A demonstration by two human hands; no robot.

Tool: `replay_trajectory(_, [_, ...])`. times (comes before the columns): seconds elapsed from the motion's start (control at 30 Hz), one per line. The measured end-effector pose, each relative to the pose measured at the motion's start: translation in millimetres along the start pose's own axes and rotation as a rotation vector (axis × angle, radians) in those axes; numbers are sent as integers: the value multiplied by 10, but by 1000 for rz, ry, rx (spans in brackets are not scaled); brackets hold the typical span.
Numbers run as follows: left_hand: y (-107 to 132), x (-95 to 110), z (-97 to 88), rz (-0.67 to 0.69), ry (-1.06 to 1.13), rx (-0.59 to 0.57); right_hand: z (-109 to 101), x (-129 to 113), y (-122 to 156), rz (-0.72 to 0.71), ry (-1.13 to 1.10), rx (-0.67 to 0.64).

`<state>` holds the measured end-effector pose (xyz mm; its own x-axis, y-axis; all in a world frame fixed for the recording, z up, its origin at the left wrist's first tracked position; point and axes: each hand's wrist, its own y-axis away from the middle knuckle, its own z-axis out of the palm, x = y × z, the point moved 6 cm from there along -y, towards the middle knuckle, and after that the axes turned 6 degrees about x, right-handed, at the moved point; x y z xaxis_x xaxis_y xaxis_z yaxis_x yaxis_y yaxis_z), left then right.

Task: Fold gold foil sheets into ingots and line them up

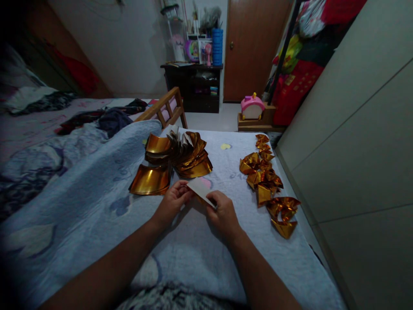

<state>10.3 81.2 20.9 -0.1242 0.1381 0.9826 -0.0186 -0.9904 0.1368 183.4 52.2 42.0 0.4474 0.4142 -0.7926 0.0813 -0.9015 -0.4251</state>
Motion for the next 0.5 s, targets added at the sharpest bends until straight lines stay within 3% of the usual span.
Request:
replay_trajectory(0.2, [54, 76, -31, 244, -254, 73, 7, 24, -4, 151, -71, 26])
replay_trajectory(0.33, [111, 91, -22, 326, -248, 86, 2, 26, -10, 193, -107, 64])
replay_trajectory(0.5, [192, 139, 104, 459, -446, -37, 13, 48, -7, 220, -127, 89])
